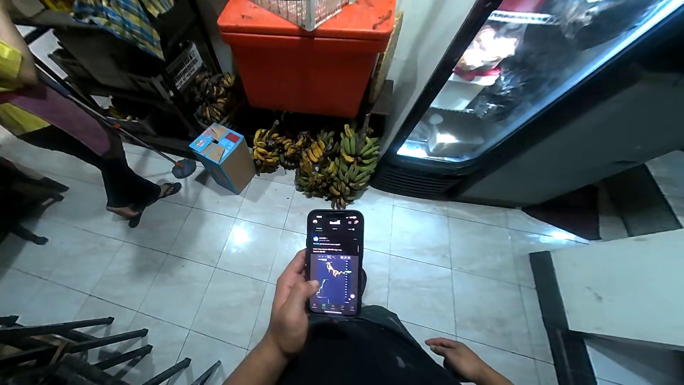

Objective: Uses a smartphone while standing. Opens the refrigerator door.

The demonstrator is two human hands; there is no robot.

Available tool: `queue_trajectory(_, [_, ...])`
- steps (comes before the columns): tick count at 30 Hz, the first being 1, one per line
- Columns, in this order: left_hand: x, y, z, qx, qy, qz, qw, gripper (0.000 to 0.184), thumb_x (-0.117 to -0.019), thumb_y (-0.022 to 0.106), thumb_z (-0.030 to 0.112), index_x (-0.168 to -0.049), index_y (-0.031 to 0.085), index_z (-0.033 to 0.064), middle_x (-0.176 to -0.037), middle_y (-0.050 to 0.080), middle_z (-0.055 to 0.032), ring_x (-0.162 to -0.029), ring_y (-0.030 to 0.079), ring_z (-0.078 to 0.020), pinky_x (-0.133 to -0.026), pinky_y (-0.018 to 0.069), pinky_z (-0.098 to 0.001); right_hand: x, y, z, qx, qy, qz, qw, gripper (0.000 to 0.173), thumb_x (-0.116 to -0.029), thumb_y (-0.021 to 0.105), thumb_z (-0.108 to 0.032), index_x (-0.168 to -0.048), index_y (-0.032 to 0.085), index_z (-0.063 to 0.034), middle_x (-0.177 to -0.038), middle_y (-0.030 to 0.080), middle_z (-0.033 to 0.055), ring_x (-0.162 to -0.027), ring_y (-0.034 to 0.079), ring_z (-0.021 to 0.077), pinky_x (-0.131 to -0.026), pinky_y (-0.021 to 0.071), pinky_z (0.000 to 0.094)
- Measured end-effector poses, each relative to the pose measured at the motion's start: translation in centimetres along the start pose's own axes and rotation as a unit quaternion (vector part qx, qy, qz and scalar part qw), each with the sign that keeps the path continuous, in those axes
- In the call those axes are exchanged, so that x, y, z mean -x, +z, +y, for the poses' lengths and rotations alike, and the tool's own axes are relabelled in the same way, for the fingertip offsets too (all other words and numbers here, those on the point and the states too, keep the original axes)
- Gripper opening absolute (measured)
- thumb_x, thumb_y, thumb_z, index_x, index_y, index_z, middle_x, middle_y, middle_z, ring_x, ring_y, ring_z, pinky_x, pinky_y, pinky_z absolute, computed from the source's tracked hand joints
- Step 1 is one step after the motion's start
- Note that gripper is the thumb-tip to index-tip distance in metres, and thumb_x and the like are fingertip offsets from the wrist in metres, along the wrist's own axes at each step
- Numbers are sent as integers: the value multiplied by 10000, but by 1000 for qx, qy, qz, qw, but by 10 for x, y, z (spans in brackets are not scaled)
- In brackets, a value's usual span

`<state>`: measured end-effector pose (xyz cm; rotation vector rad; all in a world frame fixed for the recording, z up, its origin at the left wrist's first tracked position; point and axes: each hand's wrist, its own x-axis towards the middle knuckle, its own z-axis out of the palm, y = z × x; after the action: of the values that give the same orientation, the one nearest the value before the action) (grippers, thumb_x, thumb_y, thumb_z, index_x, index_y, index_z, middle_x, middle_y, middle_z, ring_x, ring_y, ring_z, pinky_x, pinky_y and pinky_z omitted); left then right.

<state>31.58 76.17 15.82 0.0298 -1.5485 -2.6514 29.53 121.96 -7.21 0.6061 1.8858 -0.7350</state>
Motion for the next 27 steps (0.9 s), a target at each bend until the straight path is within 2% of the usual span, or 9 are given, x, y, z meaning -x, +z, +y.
queue_trajectory(6, [1, 1, -1, 1, -8, 1, 1000, 475, -1006, 387, 175, -1463, 465, 74, -1217, 654, -194, -1007, 707, -260, -780, 629, -430, -2, -2, 3, -6, 4, -2, 1000, 282, -1064, 583, -276, -1308, 672, -163, -995, 694, 131, -680, 635, 201, -642, 558, 405])
queue_trajectory(8, [0, 2, -2, -2, -8, 3, 1000, 475, -1004, 388, 177, -1460, 465, 68, -1215, 655, -193, -1012, 706, -261, -791, 628, -431, -1, -1, 3, -6, 1, -1, 1000, 286, -1066, 580, -278, -1311, 672, -162, -1010, 699, 135, -697, 646, 207, -658, 566, 415])
queue_trajectory(10, [0, 3, -2, -4, -6, 4, 1000, 469, -1011, 400, 180, -1462, 472, 72, -1223, 658, -176, -1038, 697, -241, -870, 608, -424, 1, -1, 3, -2, -8, -4, 1000, 306, -1068, 571, -276, -1327, 661, -140, -1043, 696, 149, -725, 649, 219, -688, 565, 433])
queue_trajectory(14, [-1, 5, -4, -5, -4, -1, 1000, 459, -1015, 408, 185, -1453, 482, 73, -1216, 660, -172, -1044, 694, -231, -901, 598, -422, 2, -1, 5, -4, -9, -1, 1000, 300, -1065, 577, -277, -1315, 670, -141, -1025, 695, 152, -704, 644, 215, -672, 565, 429])
queue_trajectory(27, [-2, 8, -5, -1, -16, -5, 1000, 474, -1009, 392, 183, -1462, 469, 68, -1219, 654, -199, -1029, 702, -266, -842, 617, -442, -1, 0, 11, -19, 3, -3, 1000, 290, -1063, 583, -267, -1312, 666, -144, -1048, 693, 144, -705, 643, 213, -664, 561, 422])
